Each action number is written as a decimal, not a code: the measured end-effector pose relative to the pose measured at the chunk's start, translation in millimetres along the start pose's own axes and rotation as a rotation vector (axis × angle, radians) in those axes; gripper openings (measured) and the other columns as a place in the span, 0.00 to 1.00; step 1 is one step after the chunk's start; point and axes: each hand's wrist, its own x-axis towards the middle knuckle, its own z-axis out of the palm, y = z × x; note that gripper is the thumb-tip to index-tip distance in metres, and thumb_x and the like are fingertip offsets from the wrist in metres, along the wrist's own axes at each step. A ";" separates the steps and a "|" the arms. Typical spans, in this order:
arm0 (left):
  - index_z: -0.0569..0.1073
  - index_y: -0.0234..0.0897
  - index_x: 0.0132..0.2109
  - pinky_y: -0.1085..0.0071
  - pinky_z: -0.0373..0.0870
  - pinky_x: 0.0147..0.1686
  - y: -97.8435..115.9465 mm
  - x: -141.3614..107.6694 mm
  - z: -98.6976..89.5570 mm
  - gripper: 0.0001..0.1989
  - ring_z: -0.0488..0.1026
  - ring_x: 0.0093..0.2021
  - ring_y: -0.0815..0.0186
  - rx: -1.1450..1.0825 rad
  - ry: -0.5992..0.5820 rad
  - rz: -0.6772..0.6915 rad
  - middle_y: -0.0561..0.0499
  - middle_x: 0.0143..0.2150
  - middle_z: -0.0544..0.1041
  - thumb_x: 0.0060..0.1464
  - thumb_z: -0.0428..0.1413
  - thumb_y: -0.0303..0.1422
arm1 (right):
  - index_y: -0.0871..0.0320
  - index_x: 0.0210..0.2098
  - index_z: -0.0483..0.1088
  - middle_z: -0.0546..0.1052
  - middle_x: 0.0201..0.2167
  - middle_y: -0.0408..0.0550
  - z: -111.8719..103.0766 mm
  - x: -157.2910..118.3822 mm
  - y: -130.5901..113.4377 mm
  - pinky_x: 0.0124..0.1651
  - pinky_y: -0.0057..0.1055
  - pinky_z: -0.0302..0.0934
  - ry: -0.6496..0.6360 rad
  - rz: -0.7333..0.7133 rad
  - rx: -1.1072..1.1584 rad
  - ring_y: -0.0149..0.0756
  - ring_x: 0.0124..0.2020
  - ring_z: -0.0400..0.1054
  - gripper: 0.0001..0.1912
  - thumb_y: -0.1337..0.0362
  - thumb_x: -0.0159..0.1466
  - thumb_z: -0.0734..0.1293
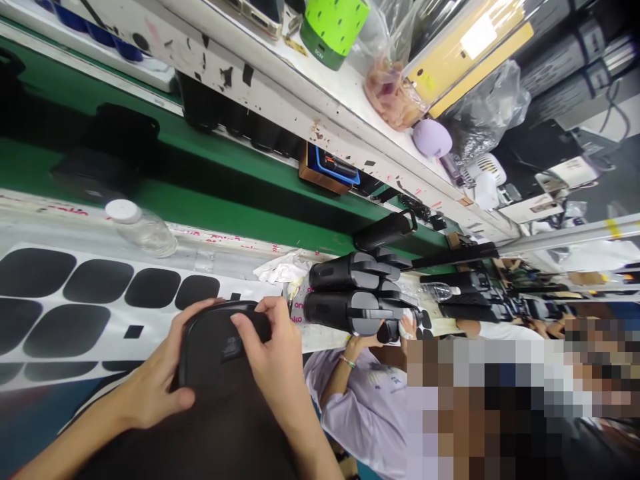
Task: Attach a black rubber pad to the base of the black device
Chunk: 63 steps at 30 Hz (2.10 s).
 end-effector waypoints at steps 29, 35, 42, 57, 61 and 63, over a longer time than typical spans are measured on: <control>0.48 0.57 0.66 0.70 0.51 0.65 8.3 0.2 2.0 0.35 0.50 0.68 0.58 -0.110 -0.017 0.026 0.56 0.70 0.49 0.56 0.40 0.63 | 0.56 0.38 0.63 0.74 0.28 0.41 4.0 -2.9 7.1 0.30 0.26 0.58 0.092 -0.112 -0.100 0.32 0.26 0.69 0.13 0.52 0.66 0.64; 0.44 0.58 0.66 0.60 0.52 0.67 11.5 0.4 -0.8 0.39 0.51 0.69 0.54 0.017 -0.045 0.007 0.54 0.70 0.49 0.54 0.45 0.64 | 0.55 0.39 0.63 0.74 0.29 0.40 5.5 -6.3 6.3 0.31 0.26 0.60 0.087 -0.097 -0.098 0.32 0.27 0.71 0.12 0.53 0.66 0.64; 0.45 0.60 0.65 0.41 0.44 0.67 14.2 -0.2 2.0 0.33 0.49 0.68 0.48 -0.023 -0.005 -0.080 0.52 0.70 0.49 0.58 0.47 0.58 | 0.55 0.39 0.64 0.75 0.30 0.40 6.4 -4.1 5.4 0.33 0.27 0.61 0.128 -0.093 -0.109 0.32 0.30 0.72 0.12 0.53 0.66 0.65; 0.41 0.61 0.65 0.35 0.52 0.63 13.6 1.8 0.1 0.45 0.52 0.67 0.43 0.091 -0.003 -0.039 0.46 0.69 0.48 0.47 0.53 0.64 | 0.54 0.39 0.65 0.77 0.32 0.38 6.6 4.2 0.8 0.32 0.26 0.63 0.184 -0.240 -0.236 0.33 0.32 0.75 0.13 0.51 0.67 0.64; 0.41 0.59 0.65 0.39 0.57 0.63 14.7 2.7 2.1 0.42 0.51 0.67 0.41 0.075 0.019 -0.034 0.47 0.69 0.49 0.52 0.53 0.59 | 0.54 0.40 0.65 0.77 0.33 0.38 7.6 5.5 1.1 0.32 0.26 0.64 0.196 -0.262 -0.264 0.33 0.33 0.76 0.13 0.51 0.67 0.63; 0.42 0.58 0.65 0.39 0.59 0.62 13.8 3.7 2.7 0.41 0.52 0.66 0.41 0.059 0.032 -0.031 0.46 0.68 0.49 0.52 0.54 0.58 | 0.55 0.41 0.65 0.78 0.34 0.40 7.2 4.8 0.6 0.34 0.26 0.65 0.192 -0.278 -0.269 0.34 0.35 0.76 0.13 0.52 0.67 0.63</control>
